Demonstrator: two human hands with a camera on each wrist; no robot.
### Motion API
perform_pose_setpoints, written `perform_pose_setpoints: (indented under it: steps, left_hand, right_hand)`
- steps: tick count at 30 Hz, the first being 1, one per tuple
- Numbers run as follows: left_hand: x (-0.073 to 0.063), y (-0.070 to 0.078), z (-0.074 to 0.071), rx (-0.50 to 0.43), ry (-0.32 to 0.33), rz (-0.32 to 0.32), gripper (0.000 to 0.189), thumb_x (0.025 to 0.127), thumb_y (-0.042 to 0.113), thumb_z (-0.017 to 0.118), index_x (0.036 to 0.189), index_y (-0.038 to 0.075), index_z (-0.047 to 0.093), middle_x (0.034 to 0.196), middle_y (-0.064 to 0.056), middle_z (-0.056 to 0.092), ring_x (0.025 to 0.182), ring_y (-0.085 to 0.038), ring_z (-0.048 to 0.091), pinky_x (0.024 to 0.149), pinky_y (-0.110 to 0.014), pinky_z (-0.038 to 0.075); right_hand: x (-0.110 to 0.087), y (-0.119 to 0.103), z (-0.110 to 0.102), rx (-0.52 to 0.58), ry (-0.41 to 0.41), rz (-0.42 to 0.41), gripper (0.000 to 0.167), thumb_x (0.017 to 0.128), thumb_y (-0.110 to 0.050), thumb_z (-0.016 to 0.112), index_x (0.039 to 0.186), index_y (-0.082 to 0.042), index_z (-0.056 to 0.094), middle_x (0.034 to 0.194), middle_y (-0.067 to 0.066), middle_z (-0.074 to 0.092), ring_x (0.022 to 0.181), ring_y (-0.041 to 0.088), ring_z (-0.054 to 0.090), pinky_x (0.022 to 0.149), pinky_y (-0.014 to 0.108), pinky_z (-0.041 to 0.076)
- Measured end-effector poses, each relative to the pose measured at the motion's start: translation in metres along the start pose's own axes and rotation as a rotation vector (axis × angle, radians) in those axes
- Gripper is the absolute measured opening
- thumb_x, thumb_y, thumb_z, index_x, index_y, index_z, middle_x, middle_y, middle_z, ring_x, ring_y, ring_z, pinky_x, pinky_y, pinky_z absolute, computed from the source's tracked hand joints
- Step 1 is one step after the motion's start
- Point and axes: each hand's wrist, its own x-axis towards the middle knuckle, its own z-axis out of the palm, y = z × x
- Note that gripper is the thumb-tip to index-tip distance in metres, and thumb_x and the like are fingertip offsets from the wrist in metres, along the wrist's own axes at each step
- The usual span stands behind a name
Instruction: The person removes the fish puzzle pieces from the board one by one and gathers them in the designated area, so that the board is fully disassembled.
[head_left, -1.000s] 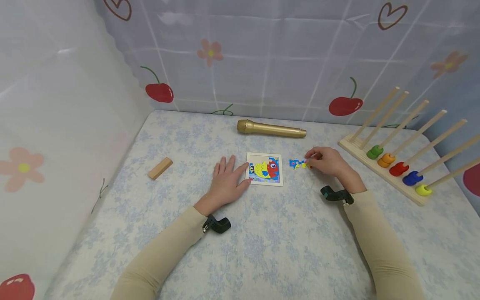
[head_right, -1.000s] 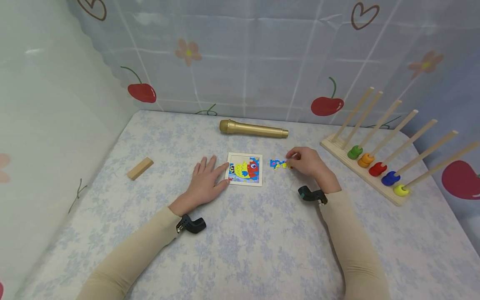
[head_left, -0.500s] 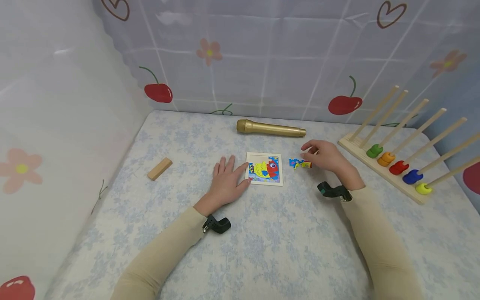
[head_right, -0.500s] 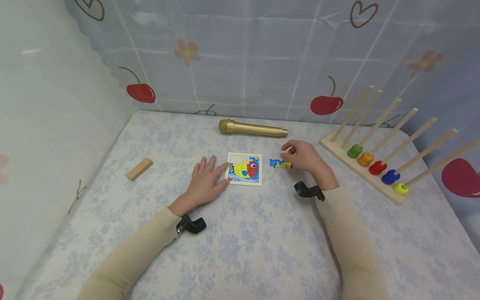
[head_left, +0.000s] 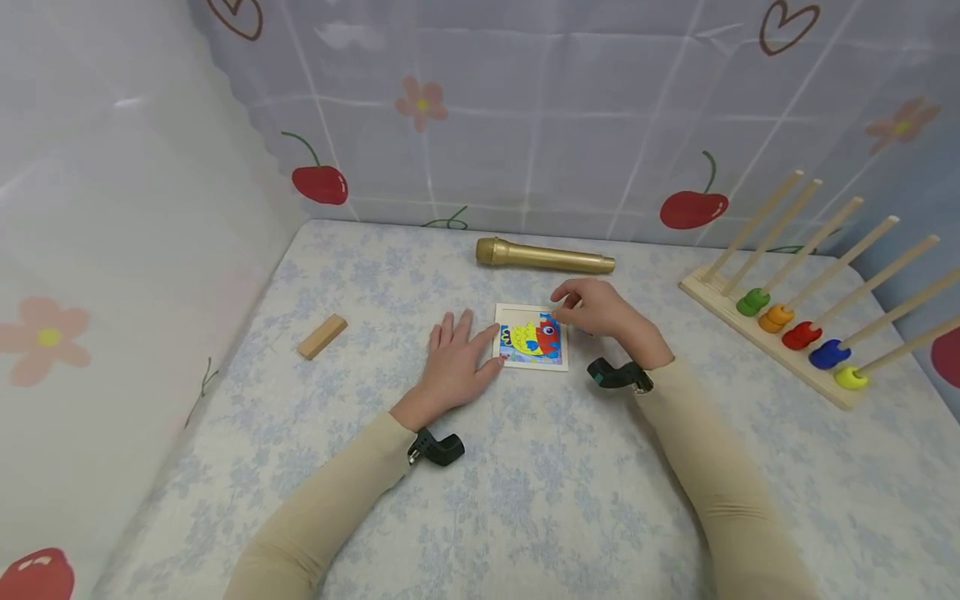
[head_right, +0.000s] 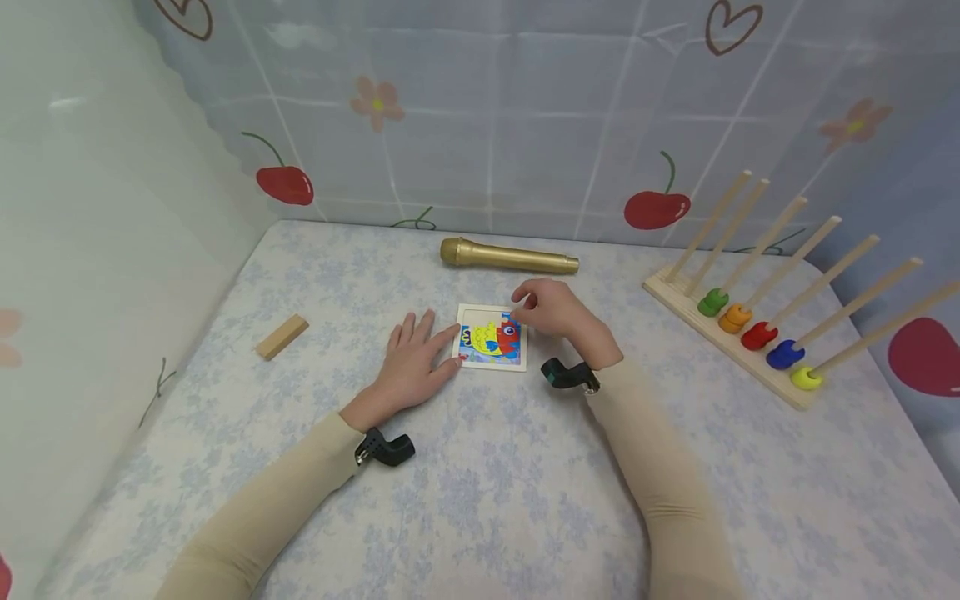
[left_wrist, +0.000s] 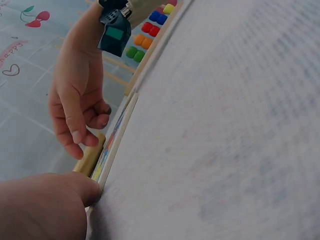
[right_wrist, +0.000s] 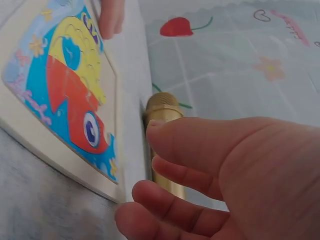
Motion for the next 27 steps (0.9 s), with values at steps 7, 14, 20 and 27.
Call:
perform_pose_setpoints:
  steps: [7,14,20,27]
  left_hand:
    - [0.001,0.001,-0.001,0.01,0.007,0.002,0.057,0.103,0.042,0.053,0.156,0.022,0.045,0.169,-0.024,0.018,0.157,-0.05,0.003,0.125,-0.064,0.007]
    - [0.002,0.001,-0.002,0.025,0.007,0.002,0.057,0.103,0.043,0.053,0.156,0.022,0.045,0.169,-0.024,0.018,0.157,-0.05,0.003,0.125,-0.064,0.008]
    - [0.001,0.002,-0.003,0.02,-0.001,-0.006,0.057,0.103,0.042,0.053,0.156,0.022,0.045,0.169,-0.024,0.018,0.157,-0.05,0.003,0.126,-0.064,0.007]
    - [0.0,0.002,-0.001,0.018,0.0,-0.004,0.057,0.103,0.042,0.053,0.156,0.022,0.046,0.169,-0.024,0.019,0.157,-0.051,0.004,0.125,-0.065,0.008]
  right_hand:
    - [0.004,-0.004,0.009,-0.06,-0.039,0.013,0.04,0.092,-0.024,0.075,0.124,-0.001,0.065,0.105,0.018,0.067,0.085,0.026,0.059,0.071,0.032,0.049]
    - [0.006,-0.006,0.016,-0.085,-0.031,0.021,0.035,0.092,-0.027,0.075,0.116,-0.002,0.066,0.097,0.014,0.065,0.08,0.024,0.056,0.067,0.03,0.046]
    - [0.005,-0.01,0.019,-0.103,-0.035,0.031,0.031,0.093,-0.025,0.074,0.112,-0.002,0.065,0.093,0.013,0.063,0.078,0.024,0.054,0.067,0.031,0.044]
    - [0.007,-0.008,0.022,-0.126,-0.04,0.025,0.032,0.094,-0.025,0.073,0.114,-0.001,0.065,0.094,0.013,0.063,0.08,0.024,0.054,0.07,0.032,0.045]
